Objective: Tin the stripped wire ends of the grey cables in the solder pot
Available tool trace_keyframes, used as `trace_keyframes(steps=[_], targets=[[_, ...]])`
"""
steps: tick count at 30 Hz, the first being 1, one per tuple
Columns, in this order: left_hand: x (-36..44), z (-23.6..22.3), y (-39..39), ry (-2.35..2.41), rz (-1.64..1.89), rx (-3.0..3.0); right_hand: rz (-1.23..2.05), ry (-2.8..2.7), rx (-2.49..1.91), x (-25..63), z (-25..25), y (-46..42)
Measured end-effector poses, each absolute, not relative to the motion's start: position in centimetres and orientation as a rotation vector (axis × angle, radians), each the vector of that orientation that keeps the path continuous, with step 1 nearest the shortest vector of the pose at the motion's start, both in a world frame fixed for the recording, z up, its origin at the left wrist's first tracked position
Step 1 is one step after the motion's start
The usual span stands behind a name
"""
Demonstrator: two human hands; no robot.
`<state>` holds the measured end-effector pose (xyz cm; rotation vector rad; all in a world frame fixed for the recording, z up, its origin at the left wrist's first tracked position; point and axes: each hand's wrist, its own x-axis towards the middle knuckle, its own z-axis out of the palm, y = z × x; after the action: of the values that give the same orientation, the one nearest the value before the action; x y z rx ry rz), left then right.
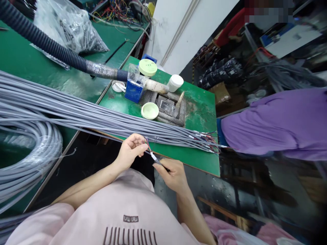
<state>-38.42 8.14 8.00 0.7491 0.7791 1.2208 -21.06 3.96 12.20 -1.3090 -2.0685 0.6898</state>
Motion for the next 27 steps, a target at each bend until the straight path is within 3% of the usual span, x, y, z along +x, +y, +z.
trace_keyframes(steps=[5,27], targets=[[-39.0,9.1,8.0,0.951,1.48,0.922,0.681,-2.066,-1.338,-21.1,12.2,4.0],[-40.3,9.7,8.4,1.101,1.494,1.493,0.721,-2.03,-1.341,-21.2,11.9,4.3]])
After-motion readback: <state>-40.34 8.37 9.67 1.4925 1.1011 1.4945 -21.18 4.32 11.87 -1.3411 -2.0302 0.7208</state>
